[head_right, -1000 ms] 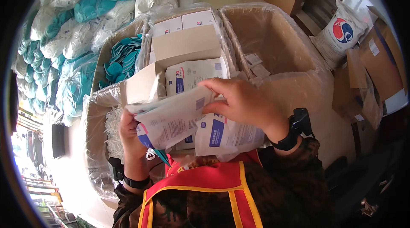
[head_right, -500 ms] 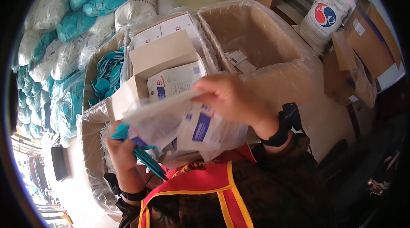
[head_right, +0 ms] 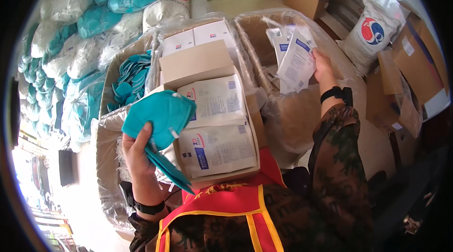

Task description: Packing medical face masks into individual product boxes and larger shipping containers.

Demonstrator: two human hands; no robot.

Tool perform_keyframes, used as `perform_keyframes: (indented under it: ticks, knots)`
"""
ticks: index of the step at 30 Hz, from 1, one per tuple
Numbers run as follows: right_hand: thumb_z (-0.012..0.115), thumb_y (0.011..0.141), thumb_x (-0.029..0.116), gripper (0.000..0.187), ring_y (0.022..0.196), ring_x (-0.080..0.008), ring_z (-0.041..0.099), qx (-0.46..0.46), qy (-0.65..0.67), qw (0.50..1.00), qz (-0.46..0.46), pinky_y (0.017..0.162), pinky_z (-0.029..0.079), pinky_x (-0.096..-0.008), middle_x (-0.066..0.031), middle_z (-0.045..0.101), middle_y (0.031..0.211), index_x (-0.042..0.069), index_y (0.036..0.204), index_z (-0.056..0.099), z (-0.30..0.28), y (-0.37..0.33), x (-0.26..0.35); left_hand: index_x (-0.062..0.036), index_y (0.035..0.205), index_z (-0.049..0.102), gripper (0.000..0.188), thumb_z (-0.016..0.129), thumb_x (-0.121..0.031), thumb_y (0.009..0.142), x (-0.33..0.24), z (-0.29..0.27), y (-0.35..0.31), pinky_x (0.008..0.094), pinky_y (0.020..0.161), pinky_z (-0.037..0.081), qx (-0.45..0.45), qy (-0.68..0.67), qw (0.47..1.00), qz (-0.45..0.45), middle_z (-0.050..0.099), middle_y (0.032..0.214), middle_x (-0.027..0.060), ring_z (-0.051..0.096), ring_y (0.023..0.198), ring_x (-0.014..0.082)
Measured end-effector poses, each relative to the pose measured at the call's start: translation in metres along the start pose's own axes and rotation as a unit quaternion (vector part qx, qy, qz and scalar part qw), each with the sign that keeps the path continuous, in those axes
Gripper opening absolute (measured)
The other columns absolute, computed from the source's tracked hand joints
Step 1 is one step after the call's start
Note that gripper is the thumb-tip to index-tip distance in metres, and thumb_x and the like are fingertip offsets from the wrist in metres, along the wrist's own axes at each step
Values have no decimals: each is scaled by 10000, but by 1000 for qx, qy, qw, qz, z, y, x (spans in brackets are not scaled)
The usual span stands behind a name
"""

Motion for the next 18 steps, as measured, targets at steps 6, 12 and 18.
perform_keyframes:
  ticks: [6,12,18]
  knots:
    - [642,949,237,472,1189,-219,566,-21,-279,947,-160,1029,421,-326,-150,604,1284,-40,1316,531,39,-42,17,-11,1135,585,301,714,-20,864,11,8,1,298,836,532,16,1,1000,-12,677,1072,101,651,947,167]
    - [700,878,70,205,914,-88,601,341,-234,872,-263,812,497,-253,-6,635,1032,31,1074,654,212,-263,63,-39,1002,590,207,736,-63,857,14,26,-7,231,705,471,44,114,992,30,637,879,14,572,785,75]
    - [781,729,8,295,824,-258,598,345,-329,718,-507,679,487,-338,-95,584,909,60,990,655,279,-347,74,-38,991,586,232,760,-74,842,9,47,-23,207,638,448,79,158,984,35,629,834,1,553,730,57]
Point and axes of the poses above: each hand's wrist, its own y-axis towards the middle knuckle, its own z-axis out of the palm, x = y × z, the point moved 6 cm from there along y, towards the middle knuckle
